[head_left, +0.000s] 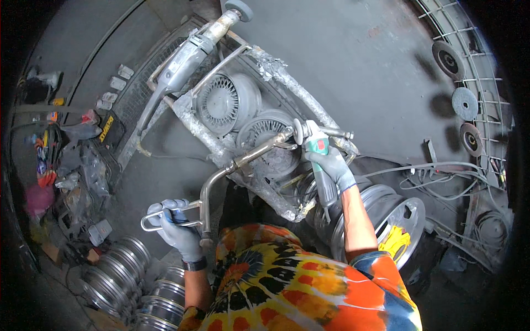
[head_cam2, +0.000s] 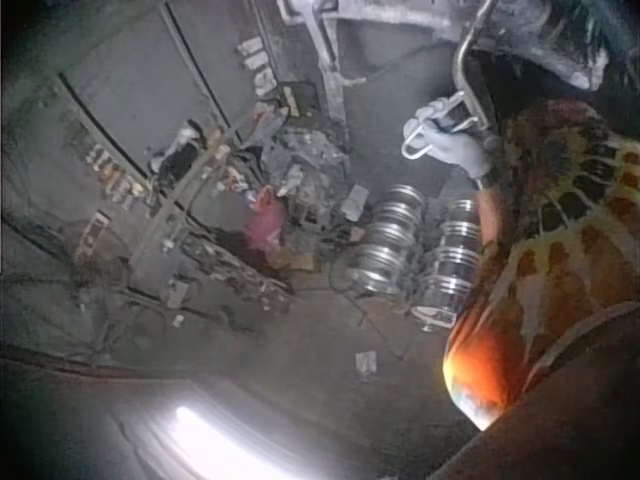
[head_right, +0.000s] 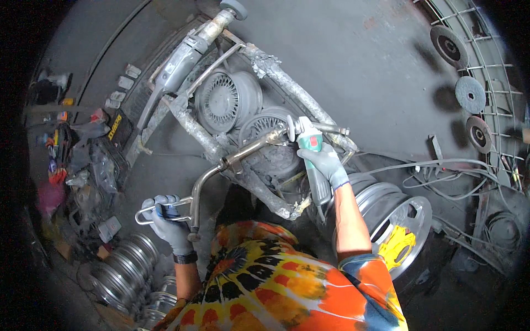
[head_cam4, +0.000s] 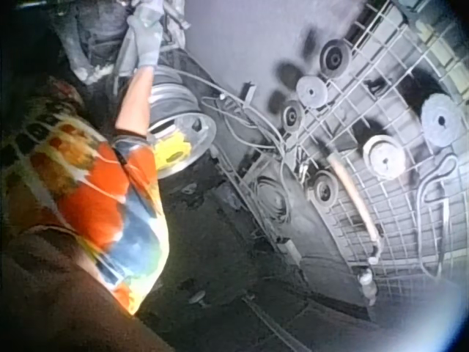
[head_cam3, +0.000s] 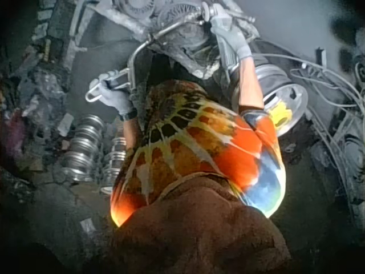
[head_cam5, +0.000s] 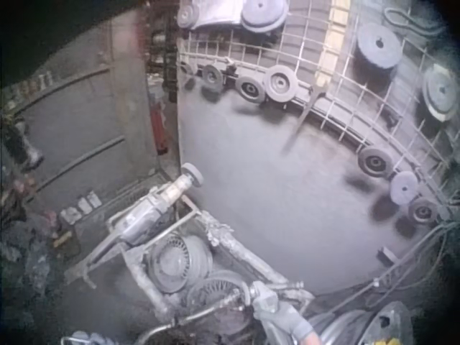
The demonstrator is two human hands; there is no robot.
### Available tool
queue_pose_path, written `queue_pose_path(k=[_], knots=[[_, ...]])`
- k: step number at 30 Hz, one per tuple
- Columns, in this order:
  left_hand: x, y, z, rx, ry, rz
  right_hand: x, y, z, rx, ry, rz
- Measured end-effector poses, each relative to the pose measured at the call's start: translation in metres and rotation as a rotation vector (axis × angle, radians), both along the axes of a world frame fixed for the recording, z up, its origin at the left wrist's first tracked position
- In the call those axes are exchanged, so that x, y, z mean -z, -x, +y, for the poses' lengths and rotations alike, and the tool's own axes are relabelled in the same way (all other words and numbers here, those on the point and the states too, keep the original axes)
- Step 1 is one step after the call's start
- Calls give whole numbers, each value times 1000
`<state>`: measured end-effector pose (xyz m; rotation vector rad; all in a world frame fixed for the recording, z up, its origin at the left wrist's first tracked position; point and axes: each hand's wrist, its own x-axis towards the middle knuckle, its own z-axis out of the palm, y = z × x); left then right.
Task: The person holds a curved metal pipe and uses a handheld grinder to smooth several sections. They then walk through an area with many car wheels, return to the workspace, and use the grinder on the rim of a car wheel.
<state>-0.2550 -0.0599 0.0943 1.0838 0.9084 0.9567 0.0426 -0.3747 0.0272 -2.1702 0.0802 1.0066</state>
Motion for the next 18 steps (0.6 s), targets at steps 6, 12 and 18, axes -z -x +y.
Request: queue_pose_path(k=[6, 12, 18], knots=[[6, 18, -20, -30, 22, -1, 2, -11, 2, -50, -26, -8], [9, 32, -43, -78, -11, 52, 2, -25, -2, -117, 80, -112], [11, 48, -55, -33, -5, 144, -6, -16, 2, -95, 246, -312]])
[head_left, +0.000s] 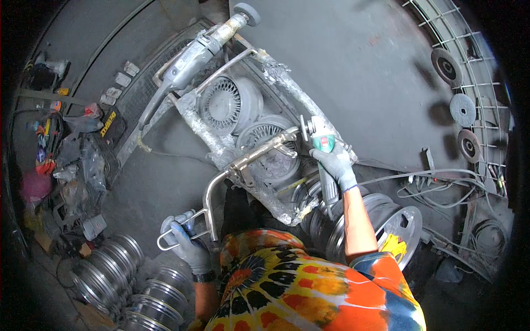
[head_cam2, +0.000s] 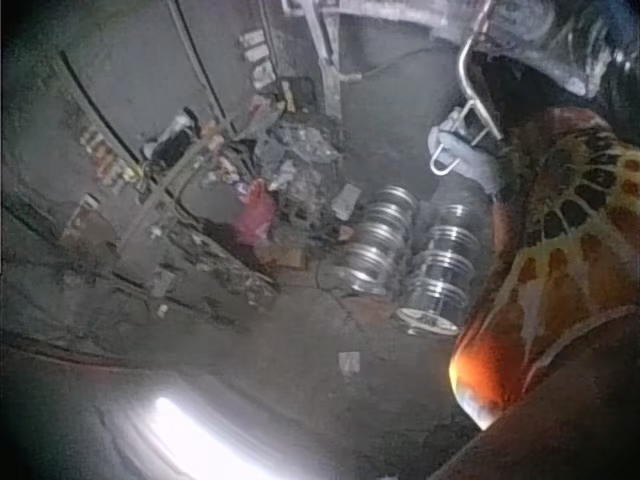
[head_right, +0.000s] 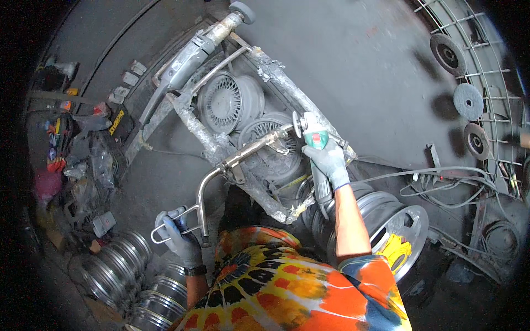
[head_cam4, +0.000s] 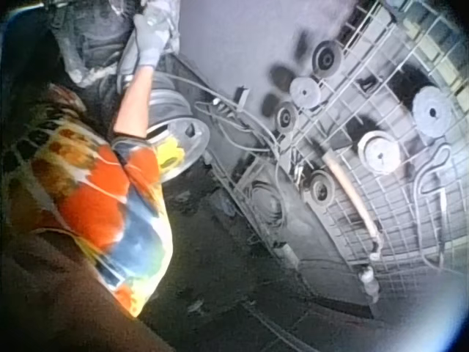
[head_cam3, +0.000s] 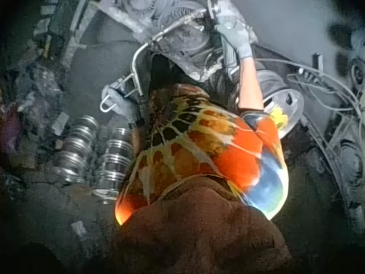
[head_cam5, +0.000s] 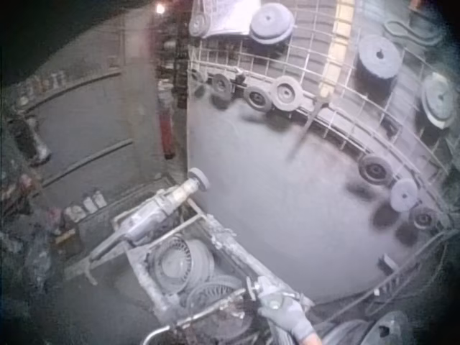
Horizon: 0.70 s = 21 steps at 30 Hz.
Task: The person holds a curved metal pipe and uses a handheld grinder to smooth several sections. They then walk through an area with many car wheels, return to the workspace, and use the grinder on the rim of a car wheel.
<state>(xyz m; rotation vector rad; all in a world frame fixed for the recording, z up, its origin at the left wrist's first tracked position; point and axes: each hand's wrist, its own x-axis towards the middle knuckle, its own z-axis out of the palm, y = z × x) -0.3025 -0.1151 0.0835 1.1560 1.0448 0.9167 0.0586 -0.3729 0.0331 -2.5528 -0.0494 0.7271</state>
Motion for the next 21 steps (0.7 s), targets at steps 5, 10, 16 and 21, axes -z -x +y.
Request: queue_pose_path(k=[5, 10, 16, 21], knots=[[1, 8, -7, -6, 55, 36, 3, 15, -3, 80, -3, -93], [1, 17, -17, 3, 153, 4, 12, 8, 1, 31, -159, 49], [18, 29, -20, 24, 108, 26, -3, -14, -2, -22, -195, 144], [23, 38, -32, 23, 328, -110, -12, -34, -10, -12, -172, 199]])
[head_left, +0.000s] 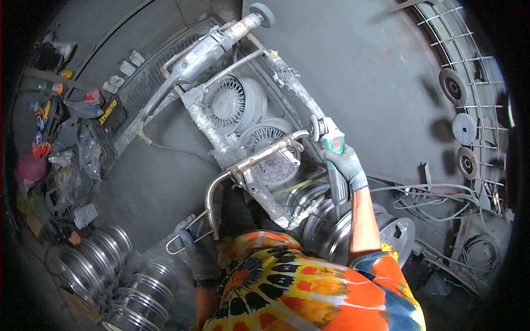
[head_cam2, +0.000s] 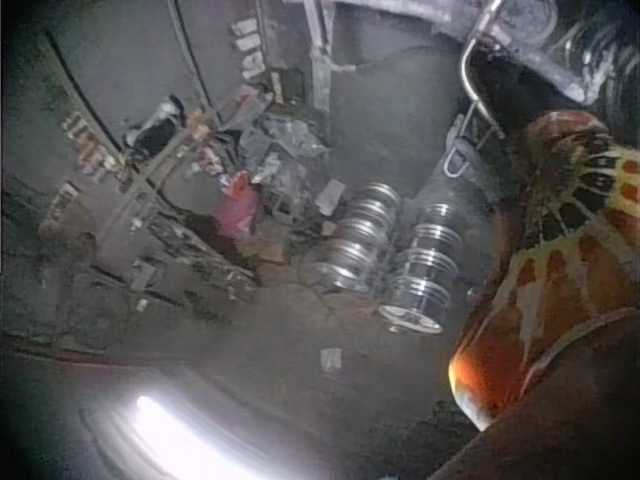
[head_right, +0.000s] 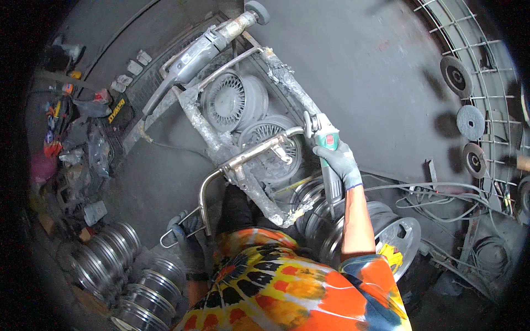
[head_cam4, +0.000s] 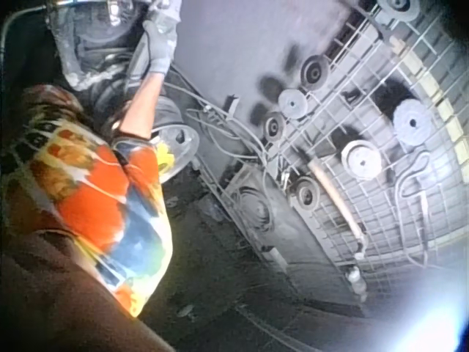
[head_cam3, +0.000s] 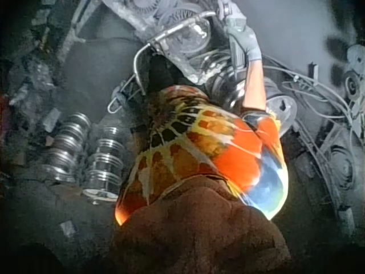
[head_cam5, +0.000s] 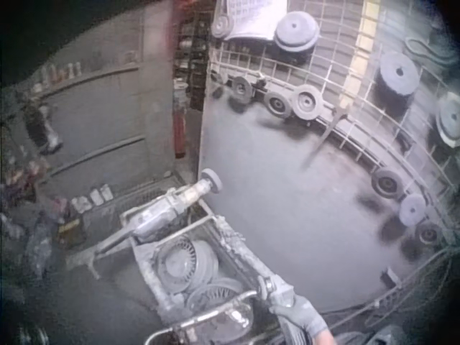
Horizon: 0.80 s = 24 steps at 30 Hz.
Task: The person holds a curved metal pipe and uses a handheld grinder to smooth several sections. They then walk through an area with many car wheels, return to the workspace, and use the grinder on the rim of a car wheel.
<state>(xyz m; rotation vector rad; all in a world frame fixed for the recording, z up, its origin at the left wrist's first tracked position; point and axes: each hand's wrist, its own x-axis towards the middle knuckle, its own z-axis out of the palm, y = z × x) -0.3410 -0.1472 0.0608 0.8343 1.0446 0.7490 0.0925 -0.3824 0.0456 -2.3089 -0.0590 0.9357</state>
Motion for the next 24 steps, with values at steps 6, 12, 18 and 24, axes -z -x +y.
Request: queue_pose_path(k=[6, 12, 18, 24], knots=[[17, 10, 4, 22, -40, 35, 2, 6, 3, -181, -39, -88], [36, 18, -1, 36, -90, -52, 1, -5, -6, -107, -14, 7], [30, 13, -2, 44, -80, -17, 2, 0, -6, -176, -181, 59], [27, 14, -1, 48, -48, 14, -9, 2, -1, -156, -51, -14]])
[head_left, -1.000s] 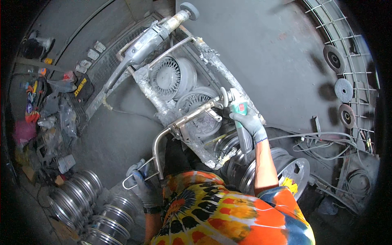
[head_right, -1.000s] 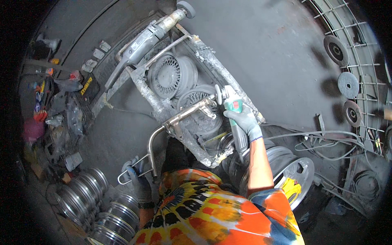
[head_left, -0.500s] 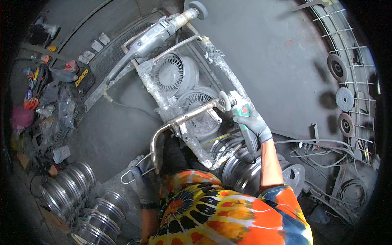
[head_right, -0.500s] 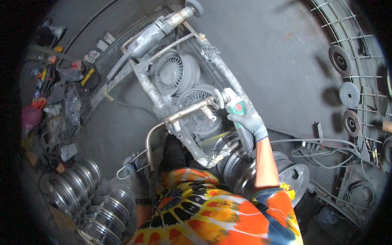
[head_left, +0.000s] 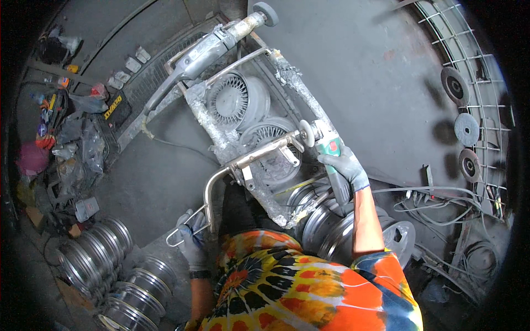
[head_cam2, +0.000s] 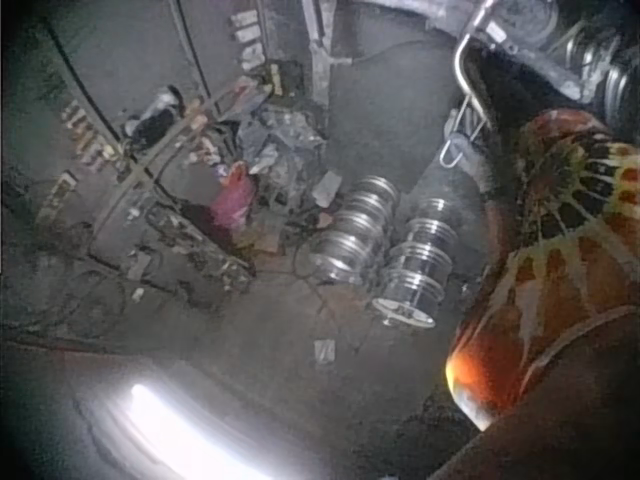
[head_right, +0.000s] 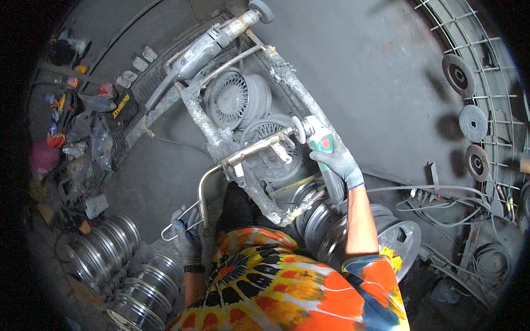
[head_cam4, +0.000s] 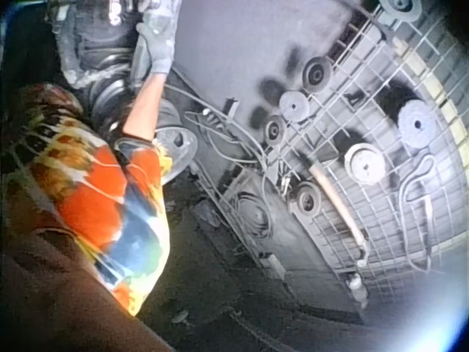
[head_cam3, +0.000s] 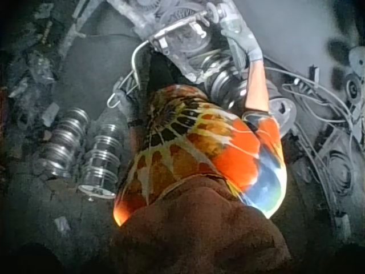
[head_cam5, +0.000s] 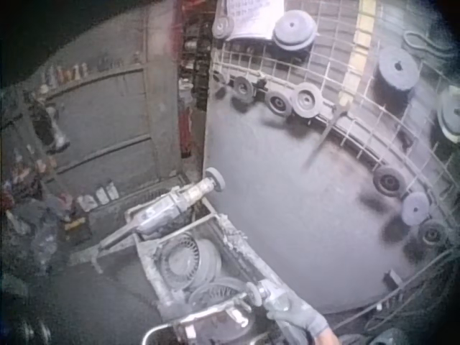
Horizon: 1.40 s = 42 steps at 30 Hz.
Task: The person holds a curved metal pipe and uses a handheld grinder to smooth several sections. They then walk through an area with many car wheels, return to the workspace, and use the grinder on the rim of a car wheel.
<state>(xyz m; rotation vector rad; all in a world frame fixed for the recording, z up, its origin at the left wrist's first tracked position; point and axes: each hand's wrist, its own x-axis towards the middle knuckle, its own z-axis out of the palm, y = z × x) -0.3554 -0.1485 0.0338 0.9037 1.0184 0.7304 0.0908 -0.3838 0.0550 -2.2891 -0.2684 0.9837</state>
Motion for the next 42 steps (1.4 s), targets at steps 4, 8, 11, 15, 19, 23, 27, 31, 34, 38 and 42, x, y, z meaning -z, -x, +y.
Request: queue_pose_path(k=[4, 8, 11, 15, 19, 23, 27, 31, 34, 38, 42], knots=[[-2, 4, 9, 52, -41, 39, 1, 12, -8, -31, 3, -110], [-10, 4, 13, 71, -35, 76, 22, 24, -14, -5, -96, -33], [-13, 3, 17, 87, -39, 93, 32, 22, -23, 30, -99, 50], [-9, 3, 15, 72, -42, 67, 29, 22, -25, -37, -98, -11], [-4, 6, 13, 62, -24, 46, 13, 25, -19, 13, -81, -26], [3, 9, 10, 59, -9, 6, 0, 24, -18, 78, 21, -109], [10, 11, 7, 51, -4, -8, 3, 41, -22, 257, -62, -184], [13, 14, 1, 12, 73, -24, 11, 49, -23, 398, -10, -174], [16, 17, 3, -20, 171, 12, 19, 52, -12, 398, -94, -182], [21, 14, 12, 137, 8, 106, 23, 62, 2, 323, -87, -67], [26, 7, 14, 117, -49, 125, 13, 72, 2, 336, -141, -65]])
